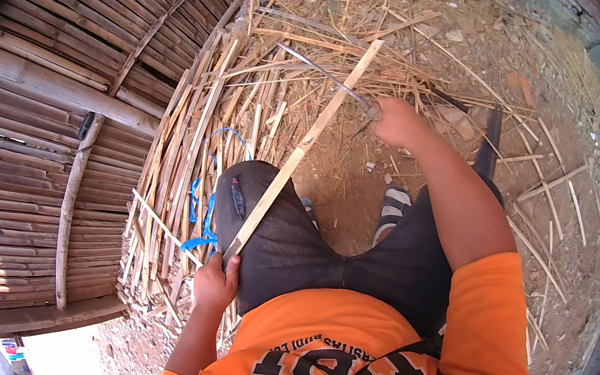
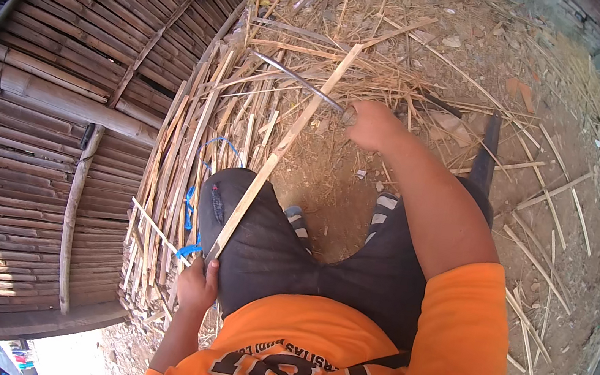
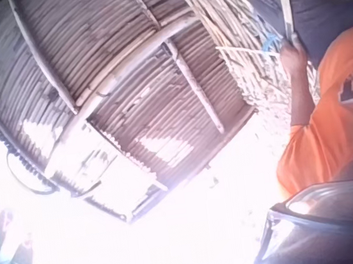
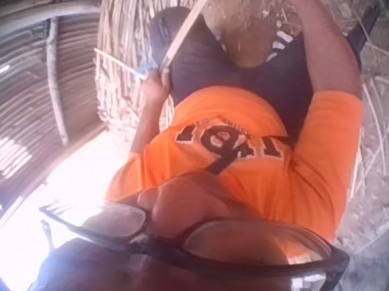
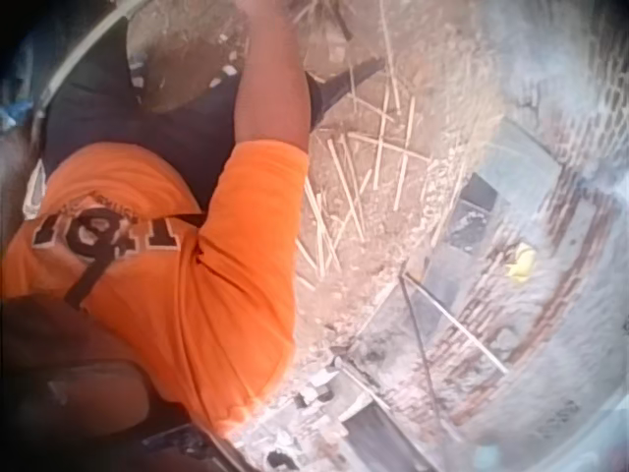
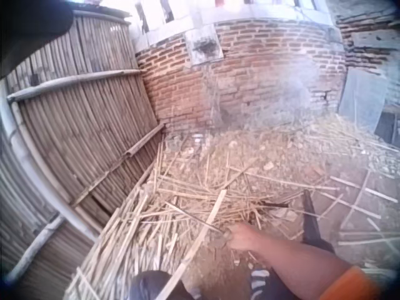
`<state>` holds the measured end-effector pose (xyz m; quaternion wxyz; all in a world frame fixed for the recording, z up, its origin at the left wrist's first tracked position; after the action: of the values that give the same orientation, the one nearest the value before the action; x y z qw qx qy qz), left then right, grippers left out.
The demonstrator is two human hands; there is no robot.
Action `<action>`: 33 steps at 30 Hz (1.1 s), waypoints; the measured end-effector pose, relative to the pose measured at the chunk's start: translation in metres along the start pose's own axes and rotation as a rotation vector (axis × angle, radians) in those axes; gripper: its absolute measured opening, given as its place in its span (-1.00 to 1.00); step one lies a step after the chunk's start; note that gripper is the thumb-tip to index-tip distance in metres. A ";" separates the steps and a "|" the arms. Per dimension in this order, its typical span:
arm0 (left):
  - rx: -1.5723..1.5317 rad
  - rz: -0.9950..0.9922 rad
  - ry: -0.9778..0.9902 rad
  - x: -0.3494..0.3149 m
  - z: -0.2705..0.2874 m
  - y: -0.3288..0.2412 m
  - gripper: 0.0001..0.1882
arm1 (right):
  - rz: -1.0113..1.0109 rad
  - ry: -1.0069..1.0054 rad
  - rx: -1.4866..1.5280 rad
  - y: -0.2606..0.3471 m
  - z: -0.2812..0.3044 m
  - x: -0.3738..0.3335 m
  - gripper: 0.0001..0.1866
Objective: The person shaves a strip of bamboo using a knife, working the blade along the length of the wood to smooth and thin it while sitting among wood debris.
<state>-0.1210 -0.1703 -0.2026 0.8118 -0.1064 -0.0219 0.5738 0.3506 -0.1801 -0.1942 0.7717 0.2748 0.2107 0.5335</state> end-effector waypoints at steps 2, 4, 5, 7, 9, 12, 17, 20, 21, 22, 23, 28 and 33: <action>-0.010 -0.015 -0.008 -0.002 0.004 -0.001 -0.45 | 0.154 0.075 -0.044 0.017 -0.013 -0.006 -0.72; 0.000 -0.009 0.018 -0.004 0.003 0.002 -0.45 | 0.299 0.217 -0.153 0.050 -0.036 -0.025 -0.71; -0.033 -0.034 0.022 -0.005 0.001 0.007 -0.45 | 0.377 0.319 -0.243 0.081 -0.043 -0.040 -0.71; -0.114 -0.092 0.029 -0.005 -0.007 0.018 -0.45 | 0.389 0.385 -0.235 0.084 -0.049 -0.045 -0.70; -0.146 -0.059 0.037 0.004 -0.016 0.020 -0.44 | 0.245 0.317 -0.041 0.035 -0.046 -0.022 -0.71; 0.037 -0.043 0.021 0.014 0.005 0.010 -0.42 | -0.017 0.171 -0.065 -0.023 -0.026 0.004 -0.71; 0.086 0.000 0.109 0.006 0.034 0.003 -0.41 | 0.220 0.194 -0.226 0.051 -0.035 -0.028 -0.71; -0.135 0.027 0.155 -0.004 0.007 0.015 -0.39 | 0.396 0.314 -0.282 0.080 -0.044 -0.053 -0.68; -0.218 0.044 0.154 -0.007 0.001 0.016 -0.39 | 0.355 0.335 -0.218 0.073 -0.046 -0.048 -0.68; -0.228 0.005 0.117 -0.008 0.000 0.009 -0.39 | 0.303 0.353 -0.163 0.058 -0.041 -0.042 -0.67; -0.180 0.006 0.112 -0.008 -0.002 0.008 -0.40 | 0.252 0.371 -0.108 0.043 -0.036 -0.034 -0.66; -0.145 0.002 0.135 0.008 0.009 0.002 -0.40 | 0.099 0.103 0.067 0.005 -0.018 -0.007 -0.71; -0.318 0.086 0.278 0.001 0.013 0.007 -0.35 | 0.483 0.375 -0.189 0.088 -0.066 -0.052 -0.72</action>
<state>-0.1292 -0.1653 -0.1915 0.7546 -0.3122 0.0047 0.5771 0.2297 -0.1914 -0.1860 0.5926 0.1410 0.2274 0.7597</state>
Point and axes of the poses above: each hand's wrist, its own x-axis towards the middle knuckle, its own z-axis out of the back of the hand, y = z × x, the point moved 3 cm from there along x, towards the middle knuckle, and after that the axes turned 7 degrees about z, right-handed, at the moved point
